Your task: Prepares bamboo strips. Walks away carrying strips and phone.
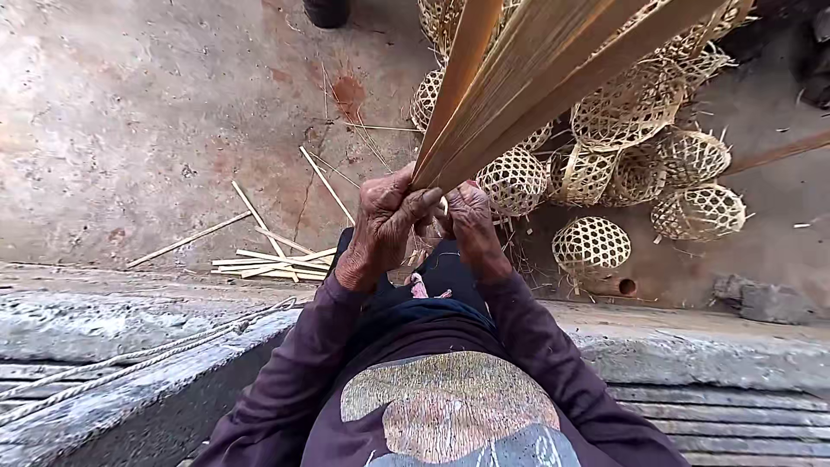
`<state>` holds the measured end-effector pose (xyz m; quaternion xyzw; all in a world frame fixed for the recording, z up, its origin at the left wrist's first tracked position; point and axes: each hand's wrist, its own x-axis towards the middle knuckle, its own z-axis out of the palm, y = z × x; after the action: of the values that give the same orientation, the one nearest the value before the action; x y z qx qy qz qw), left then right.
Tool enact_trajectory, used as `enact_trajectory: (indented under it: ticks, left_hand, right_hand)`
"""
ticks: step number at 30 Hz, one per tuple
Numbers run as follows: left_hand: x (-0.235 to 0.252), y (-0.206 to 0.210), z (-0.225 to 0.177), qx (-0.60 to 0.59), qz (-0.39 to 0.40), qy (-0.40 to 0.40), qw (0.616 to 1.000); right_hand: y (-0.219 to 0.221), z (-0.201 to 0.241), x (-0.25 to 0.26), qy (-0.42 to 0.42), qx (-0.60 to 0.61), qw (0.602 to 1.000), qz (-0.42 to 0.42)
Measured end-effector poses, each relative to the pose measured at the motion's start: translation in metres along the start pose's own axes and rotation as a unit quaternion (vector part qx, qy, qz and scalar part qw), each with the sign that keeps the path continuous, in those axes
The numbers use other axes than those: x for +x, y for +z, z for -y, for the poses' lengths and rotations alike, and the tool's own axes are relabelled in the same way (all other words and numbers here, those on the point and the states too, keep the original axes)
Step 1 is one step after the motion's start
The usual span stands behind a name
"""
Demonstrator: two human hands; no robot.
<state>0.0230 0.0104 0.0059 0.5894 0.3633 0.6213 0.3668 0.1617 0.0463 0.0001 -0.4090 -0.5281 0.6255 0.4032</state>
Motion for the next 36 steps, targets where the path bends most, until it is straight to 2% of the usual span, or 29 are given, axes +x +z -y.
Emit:
enact_trajectory:
  ticks: [2, 4, 6, 9, 11, 14, 16, 17, 19, 21, 24, 27, 32, 36]
  left_hand:
    - [-0.001, -0.005, 0.006, 0.175, -0.034, 0.030, 0.984]
    - [-0.001, -0.010, 0.011, 0.262, -0.065, 0.035, 0.962]
    - [0.001, -0.012, 0.014, 0.283, -0.091, 0.035, 0.954]
    - [0.003, -0.016, 0.018, 0.280, -0.108, 0.037, 0.953]
    - [0.003, -0.019, 0.023, 0.243, -0.116, 0.032, 0.963]
    - [0.006, -0.022, 0.018, 0.023, -0.095, -0.045, 0.994]
    - [0.011, -0.024, 0.010, -0.117, -0.080, -0.117, 0.983]
    - [0.014, -0.028, 0.007, -0.139, -0.092, -0.135, 0.977]
    - [0.018, -0.036, 0.001, -0.120, -0.125, -0.152, 0.973]
    - [0.019, -0.043, -0.004, -0.095, -0.141, -0.153, 0.973]
    - [0.015, -0.051, -0.007, -0.081, -0.137, -0.154, 0.975]
    - [0.013, -0.060, -0.007, -0.034, -0.124, -0.122, 0.984]
    - [0.038, -0.066, -0.023, 0.043, -0.218, -0.034, 0.974]
    - [0.030, -0.062, -0.016, 0.040, -0.205, -0.056, 0.976]
  right_hand:
    - [-0.001, -0.014, -0.004, -0.052, -0.131, 0.990, 0.025]
    - [-0.004, -0.017, -0.016, -0.098, -0.227, 0.966, 0.073]
    - [-0.005, -0.015, -0.027, -0.098, -0.208, 0.965, 0.126]
    - [-0.008, -0.004, -0.039, -0.006, -0.094, 0.976, 0.198]
    - [-0.003, 0.002, -0.039, 0.069, 0.007, 0.972, 0.224]
    - [0.007, 0.012, -0.038, 0.113, 0.141, 0.949, 0.260]
    - [0.007, 0.018, -0.040, 0.073, 0.087, 0.953, 0.281]
    - [0.005, 0.019, -0.038, 0.037, 0.021, 0.958, 0.284]
    - [-0.004, 0.010, -0.037, -0.024, -0.092, 0.961, 0.260]
    - [-0.012, -0.003, -0.035, -0.063, -0.144, 0.963, 0.221]
    - [-0.015, -0.018, -0.032, -0.068, -0.160, 0.970, 0.167]
    - [-0.009, -0.026, -0.023, -0.078, -0.212, 0.965, 0.130]
    - [0.004, -0.021, -0.011, -0.128, -0.251, 0.953, 0.113]
    - [0.001, -0.015, 0.001, -0.126, -0.240, 0.956, 0.114]
